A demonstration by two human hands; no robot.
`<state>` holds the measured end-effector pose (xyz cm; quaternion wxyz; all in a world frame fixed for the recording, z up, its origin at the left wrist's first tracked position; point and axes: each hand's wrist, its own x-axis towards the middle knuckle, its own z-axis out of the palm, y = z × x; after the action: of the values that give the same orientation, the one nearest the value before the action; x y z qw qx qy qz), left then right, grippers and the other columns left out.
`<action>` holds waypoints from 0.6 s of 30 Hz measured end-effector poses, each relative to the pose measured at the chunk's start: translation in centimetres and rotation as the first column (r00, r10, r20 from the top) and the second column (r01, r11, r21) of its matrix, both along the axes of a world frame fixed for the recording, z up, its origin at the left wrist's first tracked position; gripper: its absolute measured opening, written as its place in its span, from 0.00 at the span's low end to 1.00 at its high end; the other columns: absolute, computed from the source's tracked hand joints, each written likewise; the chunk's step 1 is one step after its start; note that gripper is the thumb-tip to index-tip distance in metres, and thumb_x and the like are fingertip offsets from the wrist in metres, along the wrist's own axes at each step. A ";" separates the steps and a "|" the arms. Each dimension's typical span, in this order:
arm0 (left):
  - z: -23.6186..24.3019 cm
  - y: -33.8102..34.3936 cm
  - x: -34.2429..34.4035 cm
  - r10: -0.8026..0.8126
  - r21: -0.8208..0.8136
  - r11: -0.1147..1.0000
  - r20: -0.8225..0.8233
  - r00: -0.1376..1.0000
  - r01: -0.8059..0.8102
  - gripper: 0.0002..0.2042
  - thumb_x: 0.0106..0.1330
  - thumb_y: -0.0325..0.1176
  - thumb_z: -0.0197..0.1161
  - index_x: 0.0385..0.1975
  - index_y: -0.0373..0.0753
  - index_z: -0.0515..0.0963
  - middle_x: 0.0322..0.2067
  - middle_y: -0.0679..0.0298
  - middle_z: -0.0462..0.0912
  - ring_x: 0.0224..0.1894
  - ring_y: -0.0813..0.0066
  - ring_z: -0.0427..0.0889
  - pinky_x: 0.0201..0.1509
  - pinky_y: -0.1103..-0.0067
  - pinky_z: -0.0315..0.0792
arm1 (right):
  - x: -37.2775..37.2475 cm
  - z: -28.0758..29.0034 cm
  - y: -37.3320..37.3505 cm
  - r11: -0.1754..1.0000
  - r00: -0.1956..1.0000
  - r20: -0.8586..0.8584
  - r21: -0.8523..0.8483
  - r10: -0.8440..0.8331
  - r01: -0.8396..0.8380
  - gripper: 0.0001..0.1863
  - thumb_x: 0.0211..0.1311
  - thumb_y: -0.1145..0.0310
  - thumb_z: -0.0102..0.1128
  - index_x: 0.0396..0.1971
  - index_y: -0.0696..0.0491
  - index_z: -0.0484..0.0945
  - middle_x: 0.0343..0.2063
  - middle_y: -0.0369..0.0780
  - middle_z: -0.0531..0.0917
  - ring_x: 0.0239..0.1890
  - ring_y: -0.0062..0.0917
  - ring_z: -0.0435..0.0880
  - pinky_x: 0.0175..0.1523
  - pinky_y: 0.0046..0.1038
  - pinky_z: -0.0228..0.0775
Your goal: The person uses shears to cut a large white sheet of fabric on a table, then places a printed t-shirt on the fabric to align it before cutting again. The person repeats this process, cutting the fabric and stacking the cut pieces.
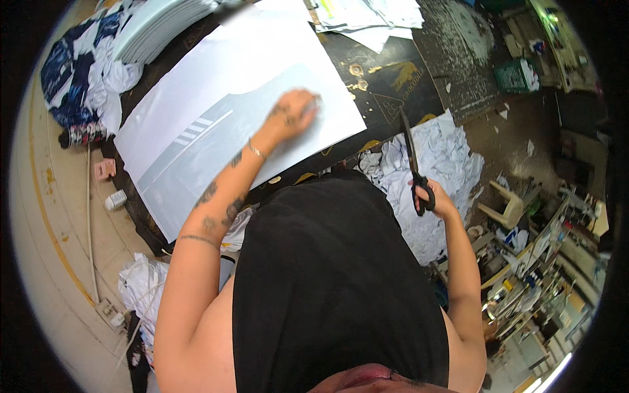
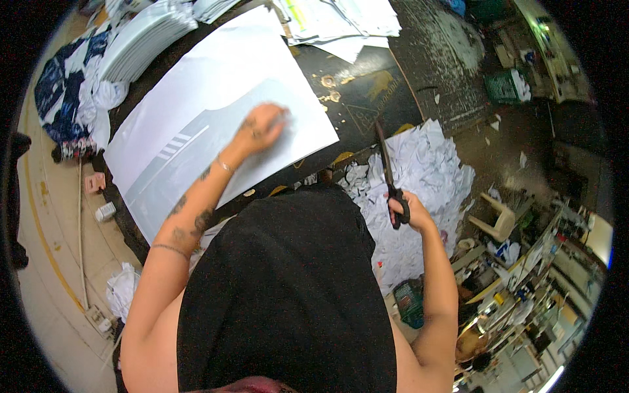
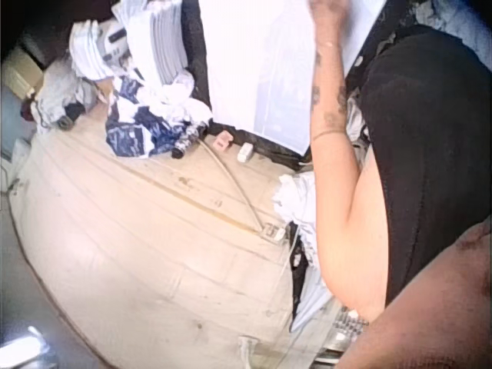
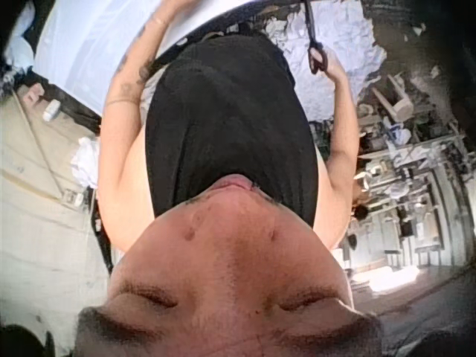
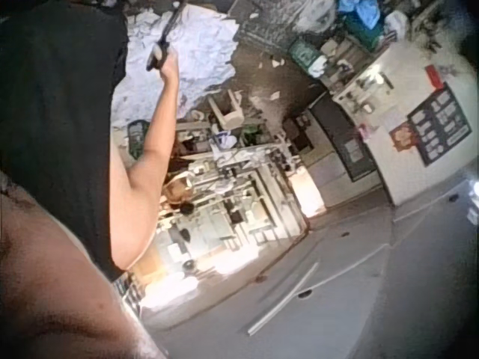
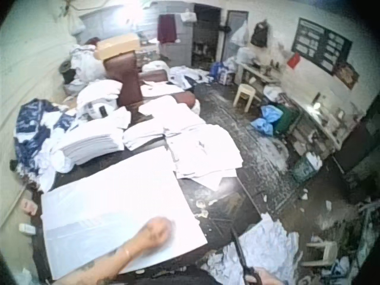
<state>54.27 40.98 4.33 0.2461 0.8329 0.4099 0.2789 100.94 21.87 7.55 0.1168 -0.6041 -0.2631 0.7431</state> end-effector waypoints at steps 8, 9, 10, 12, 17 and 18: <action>-1.2 -8.2 2.5 -0.106 -0.158 0.984 -0.125 0.986 0.086 0.14 0.65 0.25 0.67 0.50 0.40 0.86 0.37 0.61 0.84 0.45 0.61 0.82 0.58 0.66 0.70 | 0.0 0.4 -2.7 0.963 0.952 -0.148 0.033 0.269 -0.267 0.36 0.62 0.51 0.78 0.65 0.53 0.76 0.29 0.29 0.77 0.29 0.16 0.77 0.34 0.23 0.71; -1.1 -8.1 2.5 -0.079 -0.163 0.985 -0.117 0.990 0.059 0.14 0.65 0.24 0.66 0.50 0.40 0.86 0.37 0.61 0.84 0.45 0.61 0.82 0.58 0.66 0.70 | -0.9 -0.3 -1.9 0.962 0.953 -0.132 0.064 0.273 -0.267 0.39 0.59 0.51 0.81 0.66 0.54 0.76 0.29 0.28 0.77 0.29 0.15 0.75 0.34 0.21 0.70; -1.0 -7.9 2.5 -0.119 -0.169 0.981 -0.115 0.986 0.099 0.15 0.65 0.24 0.66 0.51 0.40 0.86 0.38 0.61 0.84 0.45 0.61 0.82 0.59 0.66 0.69 | -2.2 -1.2 -0.8 0.926 0.935 -0.025 0.148 0.353 -0.346 0.41 0.57 0.51 0.82 0.66 0.55 0.75 0.32 0.29 0.79 0.31 0.16 0.77 0.36 0.23 0.72; -0.7 -7.4 2.5 -0.174 -0.168 0.973 -0.102 0.979 0.156 0.15 0.65 0.25 0.65 0.52 0.41 0.85 0.41 0.61 0.84 0.47 0.60 0.81 0.60 0.65 0.69 | -4.9 -2.7 1.2 0.891 0.930 0.060 0.270 0.363 -0.365 0.45 0.55 0.52 0.84 0.67 0.57 0.73 0.35 0.31 0.81 0.35 0.19 0.79 0.41 0.24 0.73; -0.5 -6.2 2.3 -0.227 -0.072 0.973 -0.097 0.969 0.220 0.18 0.63 0.28 0.66 0.55 0.43 0.83 0.49 0.63 0.82 0.54 0.60 0.77 0.65 0.61 0.65 | -10.0 -2.4 3.0 0.921 0.961 0.169 0.288 0.219 -0.261 0.52 0.46 0.48 0.88 0.66 0.61 0.73 0.45 0.44 0.88 0.45 0.29 0.87 0.51 0.32 0.79; -0.6 -6.0 2.1 -0.227 -0.063 0.973 -0.093 0.969 0.222 0.19 0.63 0.29 0.66 0.55 0.43 0.83 0.50 0.64 0.81 0.55 0.60 0.76 0.65 0.61 0.65 | -10.8 -2.0 2.7 0.931 0.941 0.257 0.233 0.220 -0.281 0.51 0.44 0.47 0.88 0.65 0.61 0.75 0.45 0.45 0.89 0.45 0.29 0.88 0.50 0.31 0.79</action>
<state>56.37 35.01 3.74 0.2769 0.8801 0.3318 0.1967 90.10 24.57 5.55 0.0698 -0.6249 -0.4476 0.6358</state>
